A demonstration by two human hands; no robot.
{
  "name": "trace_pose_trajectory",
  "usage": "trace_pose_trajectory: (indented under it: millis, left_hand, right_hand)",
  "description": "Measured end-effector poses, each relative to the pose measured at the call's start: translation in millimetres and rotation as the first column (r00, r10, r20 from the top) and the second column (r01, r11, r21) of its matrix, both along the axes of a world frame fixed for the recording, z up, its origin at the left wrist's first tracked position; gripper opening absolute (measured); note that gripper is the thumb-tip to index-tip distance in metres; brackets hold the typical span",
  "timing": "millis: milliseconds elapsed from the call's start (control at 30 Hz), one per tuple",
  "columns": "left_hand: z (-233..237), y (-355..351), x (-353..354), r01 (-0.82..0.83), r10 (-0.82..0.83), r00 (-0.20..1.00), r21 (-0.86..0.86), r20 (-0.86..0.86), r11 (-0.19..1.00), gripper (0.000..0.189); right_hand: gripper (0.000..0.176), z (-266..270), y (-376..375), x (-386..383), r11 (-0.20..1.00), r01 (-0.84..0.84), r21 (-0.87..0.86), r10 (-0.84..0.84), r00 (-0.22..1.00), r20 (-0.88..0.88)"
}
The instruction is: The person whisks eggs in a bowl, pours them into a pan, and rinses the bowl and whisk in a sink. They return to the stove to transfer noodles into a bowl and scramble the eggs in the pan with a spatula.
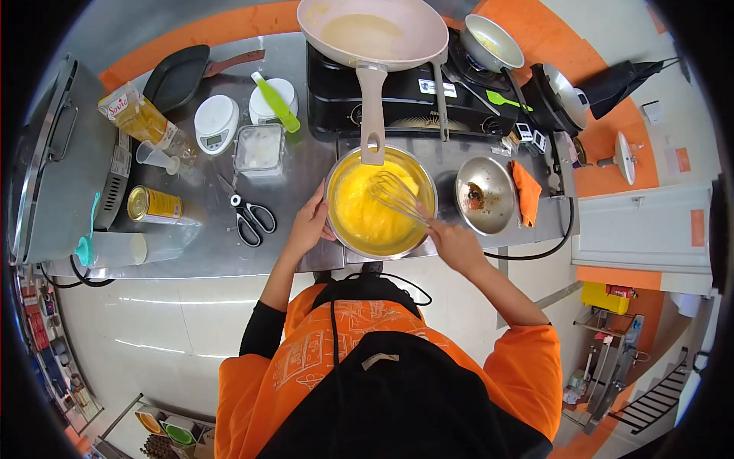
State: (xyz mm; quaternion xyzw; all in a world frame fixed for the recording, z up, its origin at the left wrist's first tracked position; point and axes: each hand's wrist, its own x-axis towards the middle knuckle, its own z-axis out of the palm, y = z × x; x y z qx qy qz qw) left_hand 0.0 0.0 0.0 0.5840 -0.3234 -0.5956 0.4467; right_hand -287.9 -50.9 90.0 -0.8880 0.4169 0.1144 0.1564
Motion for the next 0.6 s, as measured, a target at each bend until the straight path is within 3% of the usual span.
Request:
trace_pose_trajectory:
  millis: [67,100,200,300,433,500,600]
  left_hand:
    - [2,-7,2,-0.008,0.008,1.000,-0.002,-0.006,1.000,0.048]
    - [9,-22,49,-0.001,0.006,0.994,-0.050,0.113,0.999,0.048]
    - [7,-13,35,-0.018,0.021,0.998,-0.042,0.065,0.999,0.048]
    - [3,-12,30,-0.031,0.032,0.999,-0.048,0.030,0.998,0.048]
    - [0,0,13,-0.044,0.043,0.998,-0.012,-0.038,0.999,0.048]
    - [2,-10,12,-0.068,0.066,0.996,-0.032,-0.058,0.997,0.048]
    - [2,-2,5,-0.037,0.038,0.994,0.012,-0.099,0.999,0.048]
  right_hand:
    - [0.054,7,2,7,0.991,-0.125,0.046,0.126,0.992,-0.012]
    - [0.053,-23,-11,43,0.998,-0.052,-0.038,0.056,0.991,0.121]
    - [0.052,-19,-28,34,0.988,0.114,-0.105,-0.094,0.979,0.180]
    - [0.053,-25,1,30,0.993,-0.116,0.017,0.114,0.991,0.072]
    - [0.053,-10,-23,26,0.991,0.112,-0.068,-0.110,0.993,0.040]
    - [0.056,-12,3,24,0.996,-0.083,0.032,0.083,0.997,-0.006]
    - [0.055,-15,-19,16,0.999,0.044,-0.030,-0.044,0.999,-0.006]
